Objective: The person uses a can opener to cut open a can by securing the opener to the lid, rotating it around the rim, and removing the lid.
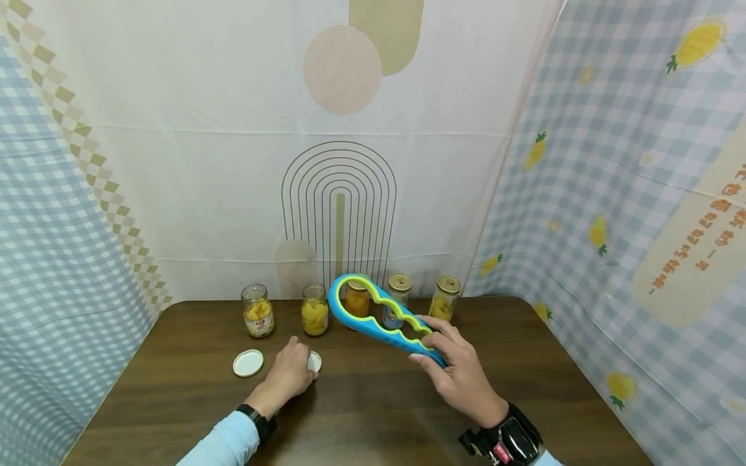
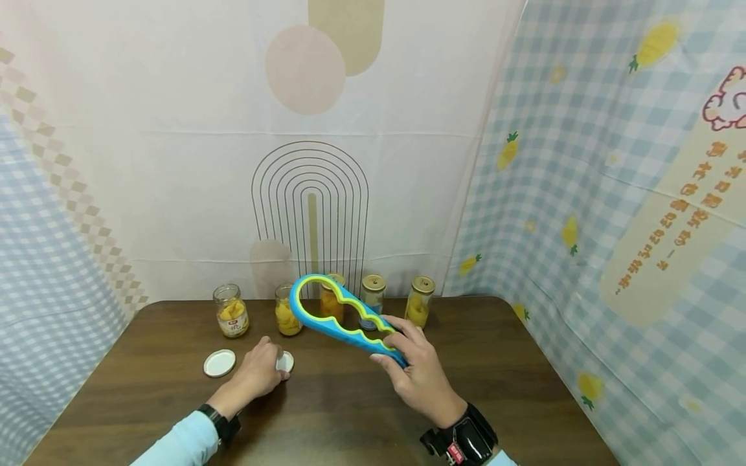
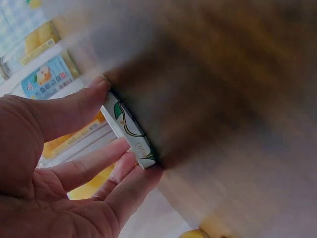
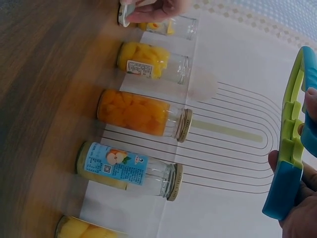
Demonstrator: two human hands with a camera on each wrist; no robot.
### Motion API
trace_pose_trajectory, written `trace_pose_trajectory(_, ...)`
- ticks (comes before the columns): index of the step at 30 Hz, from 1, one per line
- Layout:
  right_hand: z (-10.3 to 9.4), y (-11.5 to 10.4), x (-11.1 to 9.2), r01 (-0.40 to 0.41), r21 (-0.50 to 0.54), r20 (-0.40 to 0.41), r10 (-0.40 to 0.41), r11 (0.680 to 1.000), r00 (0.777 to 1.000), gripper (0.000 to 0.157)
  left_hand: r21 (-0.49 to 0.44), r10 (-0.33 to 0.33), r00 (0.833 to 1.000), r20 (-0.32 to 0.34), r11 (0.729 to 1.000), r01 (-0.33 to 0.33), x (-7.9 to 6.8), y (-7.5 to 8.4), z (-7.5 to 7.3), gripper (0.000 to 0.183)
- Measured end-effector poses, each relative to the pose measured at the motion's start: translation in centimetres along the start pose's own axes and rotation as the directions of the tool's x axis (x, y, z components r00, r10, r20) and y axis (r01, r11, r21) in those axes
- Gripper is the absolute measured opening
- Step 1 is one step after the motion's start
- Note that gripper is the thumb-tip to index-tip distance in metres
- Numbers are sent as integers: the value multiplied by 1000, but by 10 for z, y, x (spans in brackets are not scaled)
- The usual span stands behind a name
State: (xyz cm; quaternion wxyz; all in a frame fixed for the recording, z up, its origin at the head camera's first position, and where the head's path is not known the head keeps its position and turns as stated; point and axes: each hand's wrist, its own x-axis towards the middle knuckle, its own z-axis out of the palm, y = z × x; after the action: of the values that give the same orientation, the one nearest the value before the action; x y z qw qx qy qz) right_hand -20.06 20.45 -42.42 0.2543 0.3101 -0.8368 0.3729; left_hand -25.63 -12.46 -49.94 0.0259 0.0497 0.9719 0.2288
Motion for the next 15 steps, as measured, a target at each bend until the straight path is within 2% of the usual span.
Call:
trace_pose_trajectory(4, 0, 0, 1, 3, 3, 0, -3, 1000, 1000, 23, -6, -4, 1000, 15, 1000, 4, 10, -5, 2, 32)
trace_pose_trajectory(9, 0, 1, 0, 3, 0, -2, -3, 1000, 1000, 22, -73, -25, 1000, 18, 997, 26, 15, -4, -3, 36)
trace_pose_trajectory(15, 0, 1, 0, -3, 5, -8, 3, 1000, 1000, 22, -49, -13, 1000, 7, 999, 13, 18, -6, -4, 40)
